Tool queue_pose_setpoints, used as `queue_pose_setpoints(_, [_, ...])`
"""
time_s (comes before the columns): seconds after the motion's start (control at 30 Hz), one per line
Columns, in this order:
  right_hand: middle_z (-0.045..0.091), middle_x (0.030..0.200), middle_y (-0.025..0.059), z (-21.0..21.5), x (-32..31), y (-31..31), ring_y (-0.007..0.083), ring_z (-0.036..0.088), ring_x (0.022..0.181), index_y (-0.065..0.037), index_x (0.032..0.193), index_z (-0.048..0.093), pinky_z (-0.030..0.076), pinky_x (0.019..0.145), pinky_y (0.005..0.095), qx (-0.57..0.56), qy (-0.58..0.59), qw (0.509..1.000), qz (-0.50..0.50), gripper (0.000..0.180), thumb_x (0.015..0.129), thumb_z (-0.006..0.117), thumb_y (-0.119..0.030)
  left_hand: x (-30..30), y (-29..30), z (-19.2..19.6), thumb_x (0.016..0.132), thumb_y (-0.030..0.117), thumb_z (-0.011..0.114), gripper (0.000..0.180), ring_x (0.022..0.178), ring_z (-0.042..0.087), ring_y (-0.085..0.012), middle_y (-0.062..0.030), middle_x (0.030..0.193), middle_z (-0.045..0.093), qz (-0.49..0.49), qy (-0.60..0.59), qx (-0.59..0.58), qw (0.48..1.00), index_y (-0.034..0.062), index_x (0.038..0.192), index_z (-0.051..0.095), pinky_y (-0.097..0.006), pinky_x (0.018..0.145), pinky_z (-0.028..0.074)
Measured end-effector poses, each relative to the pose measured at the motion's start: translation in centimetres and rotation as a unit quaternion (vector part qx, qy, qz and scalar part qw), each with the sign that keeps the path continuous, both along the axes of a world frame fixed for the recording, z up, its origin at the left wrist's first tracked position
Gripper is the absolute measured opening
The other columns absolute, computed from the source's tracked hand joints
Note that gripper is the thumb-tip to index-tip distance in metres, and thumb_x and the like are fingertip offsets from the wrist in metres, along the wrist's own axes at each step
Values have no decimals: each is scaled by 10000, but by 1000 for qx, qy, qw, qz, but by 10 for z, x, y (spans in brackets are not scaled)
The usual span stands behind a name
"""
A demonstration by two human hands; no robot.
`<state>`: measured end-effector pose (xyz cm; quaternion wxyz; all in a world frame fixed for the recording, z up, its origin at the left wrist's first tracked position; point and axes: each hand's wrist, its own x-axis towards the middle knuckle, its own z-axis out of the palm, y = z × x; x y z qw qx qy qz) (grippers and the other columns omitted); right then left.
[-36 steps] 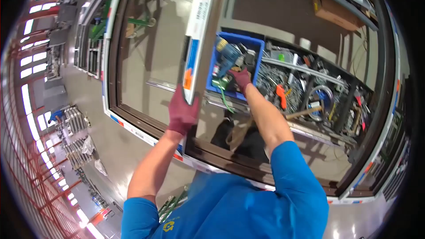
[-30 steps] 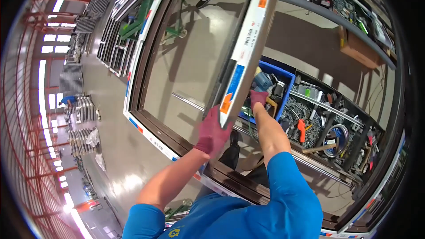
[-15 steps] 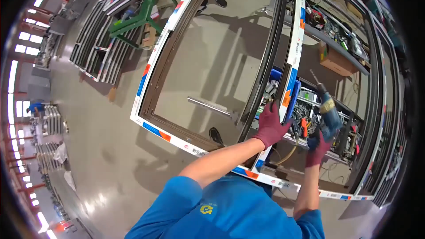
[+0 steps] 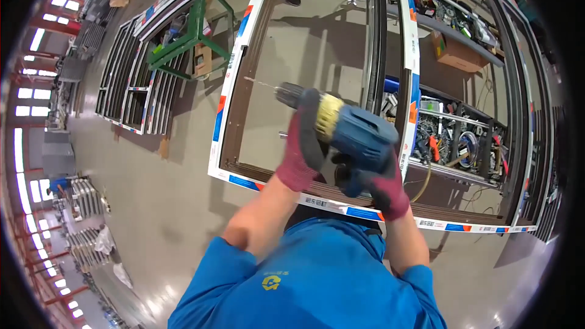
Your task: Assembling industrial window or door frames using power drills, screwdrivers, and a hammer.
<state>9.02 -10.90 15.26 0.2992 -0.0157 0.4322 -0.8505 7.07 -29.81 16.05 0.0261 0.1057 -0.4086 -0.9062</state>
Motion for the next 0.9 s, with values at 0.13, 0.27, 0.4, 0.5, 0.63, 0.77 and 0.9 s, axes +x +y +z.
queue_pose_setpoints(0.13, [678, 1227, 177, -30, -61, -53, 292, 717, 1011, -10, 1462, 498, 616, 832, 420, -89, -110, 983, 114, 701, 860, 789, -219, -36, -61, -28, 1094, 538, 489, 603, 1074, 709, -185, -106, 1153, 729, 3, -59, -60, 996, -16, 1265, 656, -340, 974, 562])
queue_pose_setpoints(0.27, [676, 1194, 151, -79, -110, -112, 249, 722, 941, -52, 1419, 553, 619, 756, 379, -102, -151, 982, 54, 580, 949, 753, -328, -49, -160, -87, 1071, 432, 590, 502, 1073, 676, -191, -99, 1191, 698, -18, -157, -334, 929, -1, 1324, 621, -351, 966, 537])
queue_pose_setpoints(0.4, [666, 1104, 128, -157, -161, -144, 217, 695, 804, -85, 1421, 537, 575, 582, 363, -91, -177, 980, 20, 588, 933, 784, -300, -83, -254, -126, 925, 367, 807, 658, 1071, 652, -251, -136, 1179, 679, 92, -184, -759, 618, 2, 1411, 555, -380, 1004, 499])
queue_pose_setpoints(0.5, [672, 1041, 132, -188, -185, -161, 207, 683, 731, -82, 1404, 541, 558, 536, 364, -109, -232, 966, 40, 570, 935, 787, -292, -119, -323, -164, 905, 353, 832, 685, 1090, 642, -272, -188, 1225, 676, 57, -198, -728, 653, -36, 1394, 551, -397, 1011, 498])
queue_pose_setpoints(0.63, [672, 1013, 134, -203, -212, -167, 196, 669, 706, -28, 1370, 551, 548, 532, 344, -39, -216, 975, 30, 548, 928, 794, -242, -153, -311, -175, 919, 298, 801, 423, 890, 683, -213, -134, 1007, 743, -12, -331, -626, 706, -29, 1166, 693, -370, 838, 540])
queue_pose_setpoints(0.77, [669, 1021, 125, -210, -216, -183, 186, 676, 768, 19, 1383, 543, 549, 585, 325, -60, -209, 976, 33, 555, 925, 772, -194, -144, -345, -184, 940, 285, 784, 379, 832, 654, -159, -98, 967, 738, -17, -371, -616, 694, -30, 1132, 697, -334, 775, 533])
queue_pose_setpoints(0.9, [678, 1044, 125, -220, -218, -186, 187, 680, 772, 33, 1380, 539, 551, 591, 325, -84, -227, 970, 28, 561, 914, 766, -184, -137, -348, -192, 949, 266, 779, 369, 754, 605, -132, -85, 923, 720, 13, -336, -602, 724, -30, 1143, 676, -333, 712, 528])
